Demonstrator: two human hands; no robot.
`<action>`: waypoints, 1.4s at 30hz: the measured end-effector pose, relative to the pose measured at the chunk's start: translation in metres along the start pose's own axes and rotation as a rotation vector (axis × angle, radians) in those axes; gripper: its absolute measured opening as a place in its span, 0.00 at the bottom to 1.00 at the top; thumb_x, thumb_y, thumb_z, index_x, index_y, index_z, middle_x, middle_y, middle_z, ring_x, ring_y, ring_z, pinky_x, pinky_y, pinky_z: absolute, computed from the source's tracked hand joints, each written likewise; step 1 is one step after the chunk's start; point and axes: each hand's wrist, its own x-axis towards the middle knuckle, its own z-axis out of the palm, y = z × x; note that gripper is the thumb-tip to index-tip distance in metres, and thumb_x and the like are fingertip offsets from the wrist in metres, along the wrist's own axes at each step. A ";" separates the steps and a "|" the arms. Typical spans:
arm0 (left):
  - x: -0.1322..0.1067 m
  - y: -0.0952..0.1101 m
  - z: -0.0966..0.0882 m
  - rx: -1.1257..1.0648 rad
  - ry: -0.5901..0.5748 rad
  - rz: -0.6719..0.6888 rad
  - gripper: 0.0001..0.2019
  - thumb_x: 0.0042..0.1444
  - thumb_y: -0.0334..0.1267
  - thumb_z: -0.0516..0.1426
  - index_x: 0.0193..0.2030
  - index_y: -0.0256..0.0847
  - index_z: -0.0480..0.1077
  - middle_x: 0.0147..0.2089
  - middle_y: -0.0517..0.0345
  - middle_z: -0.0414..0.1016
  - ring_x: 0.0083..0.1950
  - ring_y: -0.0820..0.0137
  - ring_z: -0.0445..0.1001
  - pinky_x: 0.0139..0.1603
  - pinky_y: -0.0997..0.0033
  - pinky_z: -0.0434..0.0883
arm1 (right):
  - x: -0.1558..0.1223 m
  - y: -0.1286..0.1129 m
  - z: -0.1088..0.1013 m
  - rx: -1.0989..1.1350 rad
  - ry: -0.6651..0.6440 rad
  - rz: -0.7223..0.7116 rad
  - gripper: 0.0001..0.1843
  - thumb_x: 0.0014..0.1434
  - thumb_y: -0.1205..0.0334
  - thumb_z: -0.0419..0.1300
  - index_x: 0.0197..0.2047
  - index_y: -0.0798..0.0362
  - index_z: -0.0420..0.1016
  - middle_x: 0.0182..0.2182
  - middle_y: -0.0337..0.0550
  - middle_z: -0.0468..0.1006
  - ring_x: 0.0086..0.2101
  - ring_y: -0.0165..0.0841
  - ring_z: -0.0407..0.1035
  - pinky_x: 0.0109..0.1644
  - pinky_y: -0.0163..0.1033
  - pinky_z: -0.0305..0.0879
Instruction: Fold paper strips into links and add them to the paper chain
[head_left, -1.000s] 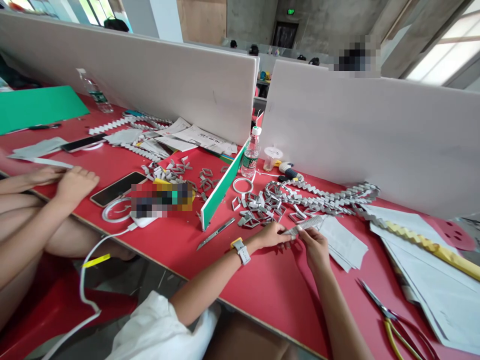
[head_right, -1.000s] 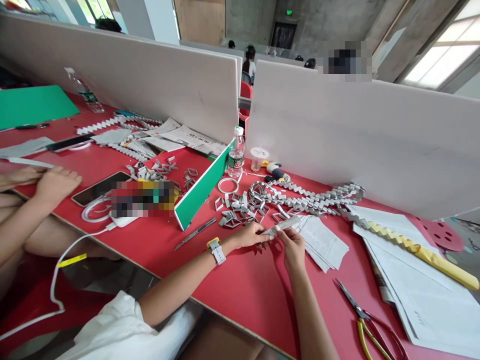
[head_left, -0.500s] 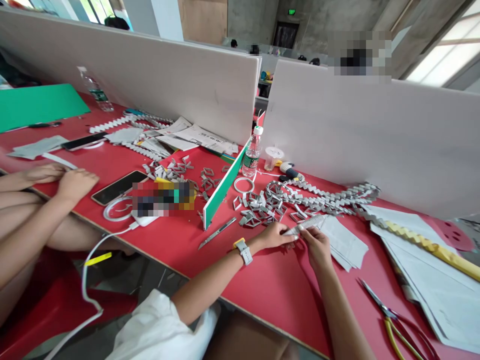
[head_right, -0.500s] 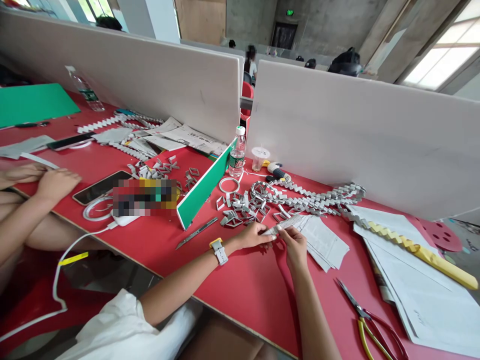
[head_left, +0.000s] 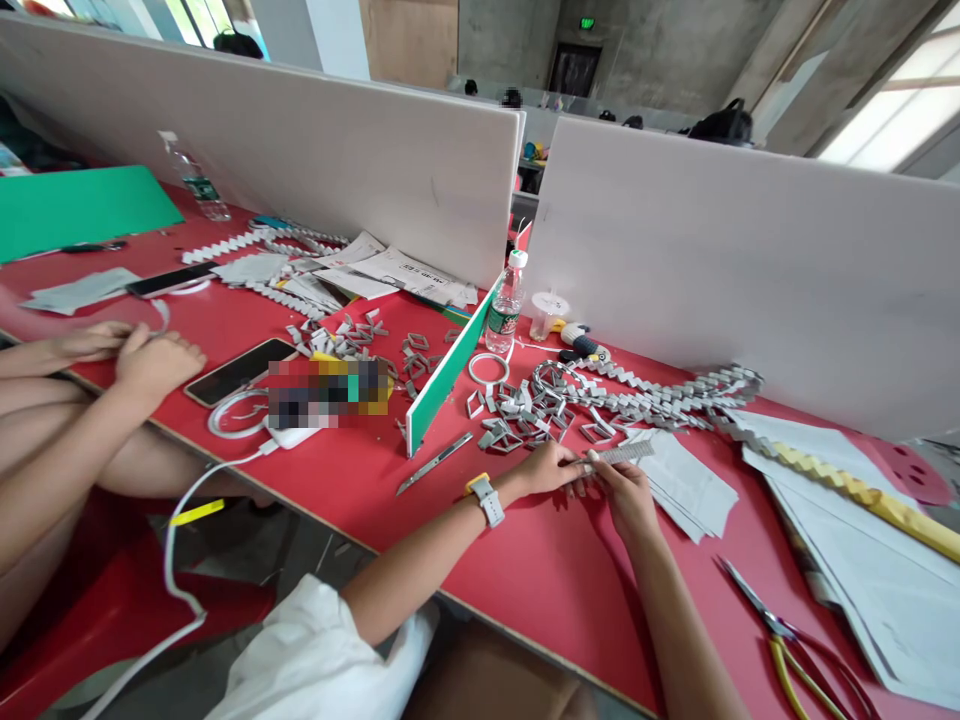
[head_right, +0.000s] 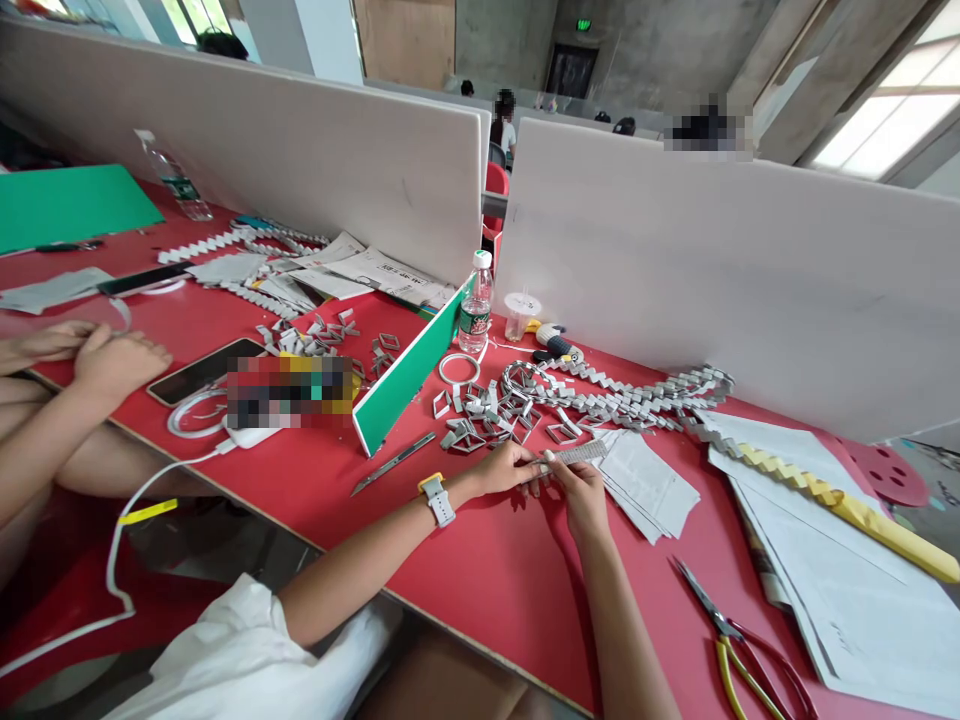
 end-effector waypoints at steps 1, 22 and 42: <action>-0.001 0.001 0.000 0.012 0.004 0.006 0.16 0.56 0.44 0.53 0.26 0.36 0.74 0.23 0.66 0.75 0.27 0.74 0.73 0.30 0.78 0.66 | -0.001 -0.001 0.001 0.009 0.001 -0.002 0.13 0.40 0.58 0.71 0.20 0.57 0.74 0.17 0.41 0.74 0.18 0.30 0.67 0.24 0.36 0.65; 0.008 -0.017 0.000 0.061 0.035 0.009 0.16 0.54 0.46 0.54 0.30 0.33 0.74 0.25 0.51 0.76 0.22 0.74 0.71 0.23 0.76 0.67 | 0.017 -0.013 -0.036 0.147 0.305 -0.208 0.17 0.41 0.48 0.67 0.29 0.52 0.75 0.21 0.32 0.70 0.21 0.22 0.64 0.25 0.28 0.62; 0.005 -0.008 -0.010 0.502 0.405 0.374 0.09 0.54 0.40 0.57 0.38 0.39 0.75 0.38 0.54 0.78 0.41 0.66 0.75 0.44 0.67 0.71 | 0.001 -0.005 -0.006 0.004 -0.066 -0.114 0.12 0.41 0.58 0.69 0.29 0.54 0.77 0.22 0.37 0.75 0.22 0.24 0.64 0.29 0.32 0.61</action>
